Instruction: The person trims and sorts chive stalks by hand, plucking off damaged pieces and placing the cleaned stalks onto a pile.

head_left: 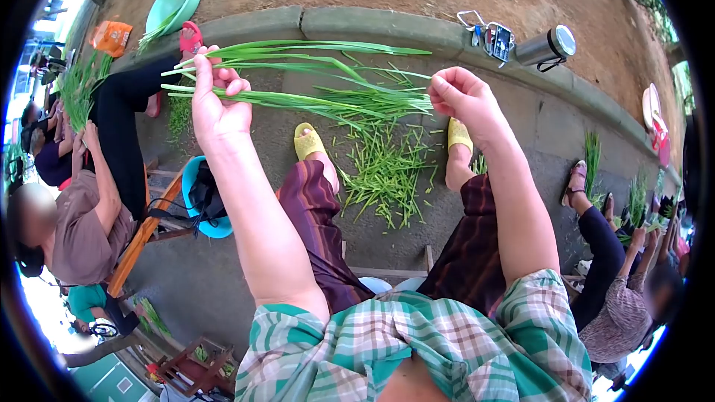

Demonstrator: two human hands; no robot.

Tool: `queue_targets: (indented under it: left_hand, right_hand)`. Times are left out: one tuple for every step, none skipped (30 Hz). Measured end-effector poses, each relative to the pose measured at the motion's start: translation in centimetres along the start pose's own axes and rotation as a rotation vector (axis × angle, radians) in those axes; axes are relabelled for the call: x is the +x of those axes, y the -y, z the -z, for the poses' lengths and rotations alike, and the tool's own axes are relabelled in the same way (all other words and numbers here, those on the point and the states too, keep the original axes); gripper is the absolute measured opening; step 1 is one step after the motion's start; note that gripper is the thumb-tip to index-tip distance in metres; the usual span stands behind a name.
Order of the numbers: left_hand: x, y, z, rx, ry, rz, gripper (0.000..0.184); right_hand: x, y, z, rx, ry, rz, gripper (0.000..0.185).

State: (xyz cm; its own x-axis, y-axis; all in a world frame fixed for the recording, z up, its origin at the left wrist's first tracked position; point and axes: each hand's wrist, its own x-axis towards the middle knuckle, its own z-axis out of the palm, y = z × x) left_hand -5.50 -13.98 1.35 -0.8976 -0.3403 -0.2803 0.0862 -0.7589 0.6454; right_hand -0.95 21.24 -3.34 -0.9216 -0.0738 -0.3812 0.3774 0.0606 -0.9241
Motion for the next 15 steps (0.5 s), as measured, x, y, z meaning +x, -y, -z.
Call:
queue_targets:
  left_hand:
    - [-0.2, 0.1, -0.2, 0.015, -0.022, -0.013, 0.023]
    - [-0.2, 0.1, -0.3, 0.017, -0.022, -0.014, 0.023]
    - [-0.1, 0.2, -0.3, 0.009, -0.034, -0.032, 0.023]
    - [-0.1, 0.2, -0.3, 0.0, -0.044, -0.05, 0.023]
    - [0.1, 0.0, -0.1, -0.016, -0.034, -0.048, 0.022]
    - [0.1, 0.1, -0.1, -0.016, -0.035, -0.047, 0.022]
    - [0.1, 0.0, -0.2, -0.016, -0.046, -0.051, 0.022]
    - [0.1, -0.1, -0.1, -0.014, -0.058, -0.056, 0.021]
    - [0.1, -0.2, -0.2, -0.012, -0.06, -0.058, 0.021]
    - [0.0, -0.2, -0.2, -0.017, -0.075, -0.064, 0.021]
    - [0.0, -0.2, -0.3, -0.022, -0.09, -0.067, 0.021]
    - [0.0, -0.2, -0.3, -0.02, -0.09, -0.065, 0.021]
    - [0.0, -0.3, -0.2, -0.024, -0.078, -0.054, 0.021]
    - [0.0, -0.4, -0.2, -0.029, -0.067, -0.043, 0.021]
    - [0.0, -0.3, -0.3, -0.027, -0.07, -0.04, 0.021]
  right_hand:
    - [0.0, 0.1, -0.2, 0.115, -0.037, -0.053, 0.017]
    - [-0.1, 0.1, -0.2, 0.23, -0.075, -0.11, 0.016]
    - [-0.1, 0.1, -0.2, 0.289, -0.127, -0.134, 0.015]
    - [0.0, 0.0, 0.0, 0.29, -0.127, -0.136, 0.015]
    - [0.2, -0.1, 0.4, 0.327, -0.181, -0.13, 0.015]
    - [0.4, -0.2, 0.7, 0.362, -0.235, -0.125, 0.016]
    - [0.5, -0.1, 0.9, 0.362, -0.233, -0.125, 0.016]
    - [0.5, -0.1, 1.0, 0.305, -0.215, -0.098, 0.018]
    - [0.5, 0.0, 1.1, 0.249, -0.195, -0.069, 0.02]
    - [0.6, -0.1, 1.0, 0.193, -0.177, -0.042, 0.023]
    - [0.5, -0.3, 0.8, 0.183, -0.126, -0.066, 0.026]
    - [0.0, 0.2, 0.0, 0.142, -0.102, -0.089, 0.028]
    - [-0.2, 0.3, -0.2, 0.065, -0.005, -0.09, 0.03]
    - [-0.5, 0.5, -0.4, -0.012, 0.092, -0.093, 0.032]
    - [-1.0, 0.9, -1.1, -0.105, 0.138, -0.057, 0.035]
